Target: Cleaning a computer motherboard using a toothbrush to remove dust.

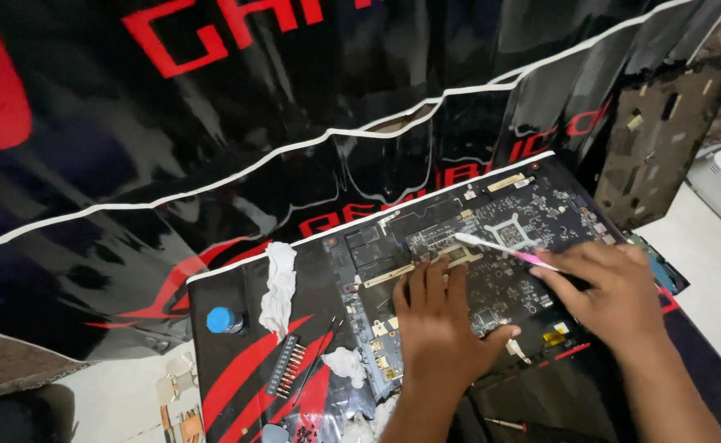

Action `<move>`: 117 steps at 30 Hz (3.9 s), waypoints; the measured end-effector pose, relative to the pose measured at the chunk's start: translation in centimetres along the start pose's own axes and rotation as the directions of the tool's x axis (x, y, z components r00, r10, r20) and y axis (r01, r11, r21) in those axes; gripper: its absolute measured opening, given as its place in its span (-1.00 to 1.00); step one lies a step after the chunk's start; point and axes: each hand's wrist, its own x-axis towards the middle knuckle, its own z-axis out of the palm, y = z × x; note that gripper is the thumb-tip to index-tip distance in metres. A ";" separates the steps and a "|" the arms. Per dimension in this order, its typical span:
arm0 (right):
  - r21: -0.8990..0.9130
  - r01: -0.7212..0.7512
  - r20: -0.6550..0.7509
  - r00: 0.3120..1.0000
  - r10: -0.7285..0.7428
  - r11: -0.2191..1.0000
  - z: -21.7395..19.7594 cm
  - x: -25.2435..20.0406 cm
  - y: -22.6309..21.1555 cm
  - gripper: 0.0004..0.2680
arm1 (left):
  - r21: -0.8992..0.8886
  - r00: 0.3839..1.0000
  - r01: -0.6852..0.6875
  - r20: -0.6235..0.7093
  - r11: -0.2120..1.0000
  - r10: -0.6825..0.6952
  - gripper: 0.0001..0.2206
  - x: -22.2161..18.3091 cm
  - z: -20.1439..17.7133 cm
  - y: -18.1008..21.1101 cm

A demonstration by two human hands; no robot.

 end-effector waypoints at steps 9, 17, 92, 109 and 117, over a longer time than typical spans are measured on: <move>-0.019 -0.090 0.008 0.996 0.090 0.996 -3.2 0.1 1.8 -0.89 | 0.033 0.998 -0.056 -0.041 0.998 0.058 -0.24 0.2 -0.5 0.3; -0.139 -0.072 0.144 0.985 0.092 0.988 -6.5 -4.5 0.2 -0.88 | 0.057 0.996 -0.070 -0.047 0.996 0.073 -0.21 0.1 -0.3 0.2; -0.225 0.367 0.628 0.763 -0.155 0.902 -2.6 1.2 2.7 -0.88 | -0.010 0.995 0.069 0.070 0.998 -0.069 -0.21 -0.2 -0.6 0.0; -0.194 0.460 0.708 0.677 -0.200 0.867 -1.2 1.0 2.8 -0.80 | -0.010 0.995 0.036 0.094 0.999 -0.035 -0.27 -1.4 -0.2 -0.2; -0.045 0.508 0.607 0.698 -0.380 0.860 -3.2 2.8 1.3 -0.86 | 0.031 0.996 0.068 0.050 0.997 -0.069 -0.17 -0.2 -0.2 0.1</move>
